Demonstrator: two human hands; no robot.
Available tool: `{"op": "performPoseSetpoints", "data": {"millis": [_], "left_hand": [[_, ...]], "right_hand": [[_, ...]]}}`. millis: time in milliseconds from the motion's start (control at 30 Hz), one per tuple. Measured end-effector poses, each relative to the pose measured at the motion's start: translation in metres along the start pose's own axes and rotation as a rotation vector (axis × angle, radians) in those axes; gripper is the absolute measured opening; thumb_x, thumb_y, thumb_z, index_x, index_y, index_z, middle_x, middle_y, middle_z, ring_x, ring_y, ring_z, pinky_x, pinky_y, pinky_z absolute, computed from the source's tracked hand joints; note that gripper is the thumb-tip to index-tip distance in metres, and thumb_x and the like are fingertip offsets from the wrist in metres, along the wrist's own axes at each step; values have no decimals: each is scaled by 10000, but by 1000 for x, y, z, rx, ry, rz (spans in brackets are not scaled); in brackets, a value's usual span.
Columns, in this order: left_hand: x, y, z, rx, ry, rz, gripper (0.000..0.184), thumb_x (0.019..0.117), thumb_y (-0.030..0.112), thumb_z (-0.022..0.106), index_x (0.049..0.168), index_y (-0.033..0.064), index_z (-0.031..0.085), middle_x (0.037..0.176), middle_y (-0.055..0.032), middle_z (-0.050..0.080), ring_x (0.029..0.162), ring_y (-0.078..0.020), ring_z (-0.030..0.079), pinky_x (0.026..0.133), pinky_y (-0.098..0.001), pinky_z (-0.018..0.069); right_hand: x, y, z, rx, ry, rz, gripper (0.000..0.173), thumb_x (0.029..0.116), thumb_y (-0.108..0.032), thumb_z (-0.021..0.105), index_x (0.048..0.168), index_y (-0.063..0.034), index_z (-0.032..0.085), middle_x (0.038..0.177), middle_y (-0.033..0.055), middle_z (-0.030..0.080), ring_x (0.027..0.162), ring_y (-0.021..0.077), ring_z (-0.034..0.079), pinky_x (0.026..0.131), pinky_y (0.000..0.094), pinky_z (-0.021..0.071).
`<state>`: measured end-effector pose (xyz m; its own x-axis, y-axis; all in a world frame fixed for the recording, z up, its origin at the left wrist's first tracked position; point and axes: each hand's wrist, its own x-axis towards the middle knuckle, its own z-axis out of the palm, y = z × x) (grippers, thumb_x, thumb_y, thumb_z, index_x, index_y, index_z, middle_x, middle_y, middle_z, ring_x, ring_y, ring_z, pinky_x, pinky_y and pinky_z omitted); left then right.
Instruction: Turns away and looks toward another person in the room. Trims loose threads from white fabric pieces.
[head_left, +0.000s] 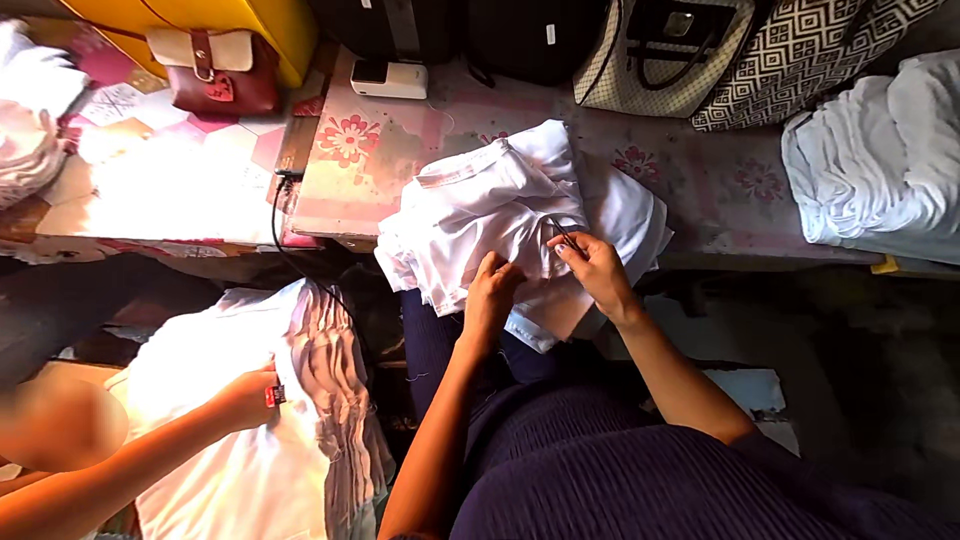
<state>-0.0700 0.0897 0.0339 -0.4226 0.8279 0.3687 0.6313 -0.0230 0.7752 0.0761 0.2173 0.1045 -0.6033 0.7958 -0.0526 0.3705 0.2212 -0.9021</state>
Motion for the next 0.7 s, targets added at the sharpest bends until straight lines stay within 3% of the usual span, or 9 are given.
{"op": "performPoseSetpoints", "data": {"millis": [100,200,233,333,400,467,533,633,700], "left_hand": [[-26,4,-29,-96,-239,-160,123,940,70,676,951,-23,756,955,-160,686,863,-229,687,832,-388,579],[-30,24,-55,-97,-706,-206,179,950,127,699,1012,-31,753,1015,-198,721,926,-308,710,891,-493,559],[-24,33,-58,-103,-764,-192,213,953,161,709,1047,-25,751,1010,-191,729,927,-313,714,885,-510,558],[4,57,-48,-119,-414,-195,225,979,152,667,1066,-42,740,970,-180,720,870,-261,704,834,-423,574],[34,58,-26,-55,-104,-219,281,967,179,704,1132,-48,719,1037,-220,679,861,-305,686,790,-453,578],[59,46,-3,56,11,-184,290,955,177,723,1137,-47,700,1136,-245,637,968,-360,665,841,-497,570],[66,41,6,80,-164,-142,149,932,111,714,950,-37,727,1028,-231,660,973,-391,665,856,-567,554],[40,57,-15,-111,-653,-47,197,947,200,701,916,13,758,933,-136,733,895,-274,707,840,-517,553],[7,60,-32,-76,-479,-53,149,945,130,675,959,12,766,963,-146,737,899,-284,716,824,-508,568]], "right_hand": [[2,13,-7,61,-20,61,174,1031,-134,589,1120,-51,713,746,-11,578,569,33,438,554,230,403],[8,13,-8,74,-25,104,182,1038,-150,587,1129,-57,714,718,-21,538,550,33,410,538,224,383],[10,12,-7,63,-15,90,187,1040,-155,583,1132,-60,715,724,-15,543,553,37,409,542,233,386],[17,6,0,27,28,4,215,1051,-179,560,1155,-61,706,733,1,547,555,57,418,543,259,404],[19,2,4,10,50,-31,218,1057,-181,554,1154,-54,703,752,18,569,563,71,440,547,272,417],[16,-2,5,-8,57,-42,208,1055,-171,564,1143,-46,704,828,45,635,623,90,503,596,291,459],[11,-2,1,-16,54,-38,204,1050,-160,564,1141,-46,707,855,49,654,649,94,533,624,300,481],[4,7,-15,48,53,15,199,1039,-167,575,1140,-73,718,780,-18,602,594,31,469,572,232,430],[1,12,-21,108,28,63,180,1030,-155,585,1109,-66,720,711,-52,542,549,4,419,531,201,387]]}}
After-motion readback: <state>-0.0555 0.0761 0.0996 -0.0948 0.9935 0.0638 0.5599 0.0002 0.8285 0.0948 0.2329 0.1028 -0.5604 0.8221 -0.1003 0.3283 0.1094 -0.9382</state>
